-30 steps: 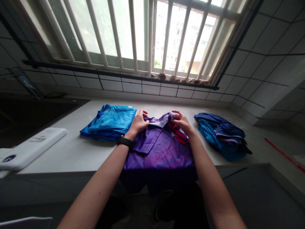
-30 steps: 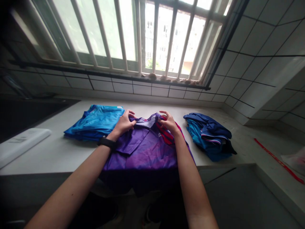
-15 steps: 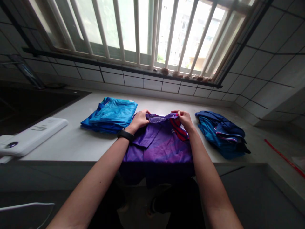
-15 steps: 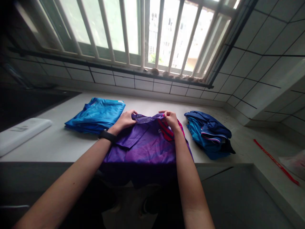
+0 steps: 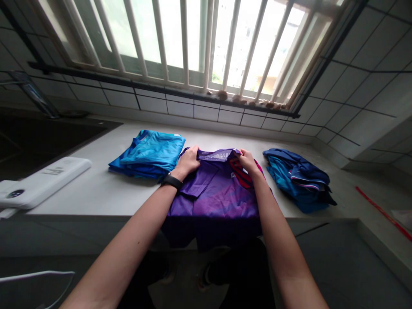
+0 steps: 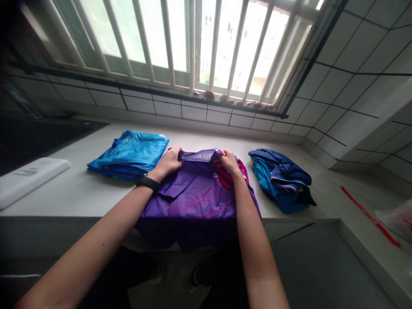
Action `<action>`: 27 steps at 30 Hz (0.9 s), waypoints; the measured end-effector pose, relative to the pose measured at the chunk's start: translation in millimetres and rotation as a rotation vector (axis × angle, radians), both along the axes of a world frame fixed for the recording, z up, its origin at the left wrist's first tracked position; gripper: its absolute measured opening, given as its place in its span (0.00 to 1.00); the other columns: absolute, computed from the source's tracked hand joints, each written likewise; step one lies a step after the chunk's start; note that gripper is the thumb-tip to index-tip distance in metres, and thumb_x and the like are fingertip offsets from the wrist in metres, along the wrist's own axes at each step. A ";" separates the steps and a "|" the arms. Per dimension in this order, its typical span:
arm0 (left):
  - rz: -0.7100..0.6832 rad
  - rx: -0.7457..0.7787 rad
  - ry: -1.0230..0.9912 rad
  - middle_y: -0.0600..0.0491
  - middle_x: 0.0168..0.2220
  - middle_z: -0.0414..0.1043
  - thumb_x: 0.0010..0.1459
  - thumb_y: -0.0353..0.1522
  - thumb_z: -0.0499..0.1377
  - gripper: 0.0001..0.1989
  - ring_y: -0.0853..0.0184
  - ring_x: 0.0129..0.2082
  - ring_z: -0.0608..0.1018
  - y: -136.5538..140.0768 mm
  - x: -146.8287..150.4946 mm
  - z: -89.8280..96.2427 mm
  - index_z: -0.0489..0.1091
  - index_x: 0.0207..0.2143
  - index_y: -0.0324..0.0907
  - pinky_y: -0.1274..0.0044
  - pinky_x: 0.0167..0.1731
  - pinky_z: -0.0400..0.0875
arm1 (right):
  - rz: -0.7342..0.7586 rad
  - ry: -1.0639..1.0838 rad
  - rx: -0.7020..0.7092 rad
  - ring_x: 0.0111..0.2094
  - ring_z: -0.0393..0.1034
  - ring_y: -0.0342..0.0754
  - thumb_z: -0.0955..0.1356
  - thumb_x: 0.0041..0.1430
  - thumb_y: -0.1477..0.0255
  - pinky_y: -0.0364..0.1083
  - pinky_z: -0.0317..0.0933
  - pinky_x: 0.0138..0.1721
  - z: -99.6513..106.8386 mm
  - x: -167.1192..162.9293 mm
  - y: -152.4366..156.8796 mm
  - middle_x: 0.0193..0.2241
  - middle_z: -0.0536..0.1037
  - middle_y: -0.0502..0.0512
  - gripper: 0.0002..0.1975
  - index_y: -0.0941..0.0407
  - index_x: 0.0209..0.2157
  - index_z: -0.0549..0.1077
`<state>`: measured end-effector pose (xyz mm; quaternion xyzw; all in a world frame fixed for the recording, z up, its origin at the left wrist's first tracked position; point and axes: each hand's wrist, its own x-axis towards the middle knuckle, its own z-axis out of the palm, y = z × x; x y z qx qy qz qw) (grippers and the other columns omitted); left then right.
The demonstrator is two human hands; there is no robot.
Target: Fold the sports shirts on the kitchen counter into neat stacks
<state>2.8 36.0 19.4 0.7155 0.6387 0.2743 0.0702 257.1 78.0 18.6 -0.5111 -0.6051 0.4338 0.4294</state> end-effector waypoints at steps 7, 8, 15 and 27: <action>-0.022 -0.062 0.090 0.43 0.43 0.76 0.56 0.20 0.53 0.12 0.56 0.47 0.80 -5.0 18.0 -4.3 0.73 0.36 0.41 0.71 0.49 0.73 | -0.083 -0.311 0.102 0.25 0.63 0.46 0.67 0.54 0.69 0.43 0.60 0.32 -12.9 2.0 0.9 0.17 0.66 0.45 0.13 0.52 0.18 0.64; -0.030 -0.063 0.104 0.43 0.43 0.76 0.55 0.20 0.53 0.12 0.57 0.47 0.80 -6.5 18.8 0.8 0.73 0.36 0.41 0.71 0.50 0.73 | -0.090 -0.332 0.093 0.25 0.63 0.46 0.67 0.53 0.71 0.43 0.60 0.32 -7.7 0.4 -0.1 0.17 0.66 0.45 0.12 0.52 0.18 0.64; -0.117 0.102 -0.034 0.46 0.44 0.74 0.55 0.29 0.60 0.09 0.56 0.48 0.77 -66.3 -5.1 51.7 0.74 0.40 0.43 0.67 0.54 0.72 | 0.062 -0.286 0.305 0.34 0.72 0.51 0.67 0.57 0.67 0.47 0.65 0.42 50.4 -2.5 -63.1 0.28 0.79 0.50 0.09 0.52 0.24 0.70; -0.436 -0.208 -0.178 0.51 0.44 0.78 0.44 0.34 0.69 0.12 0.59 0.44 0.80 -159.7 -23.4 5.2 0.78 0.35 0.47 0.70 0.50 0.74 | 0.300 -0.577 0.311 0.58 0.72 0.53 0.63 0.51 0.81 0.51 0.66 0.57 -15.1 51.0 -181.1 0.60 0.75 0.57 0.09 0.51 0.27 0.69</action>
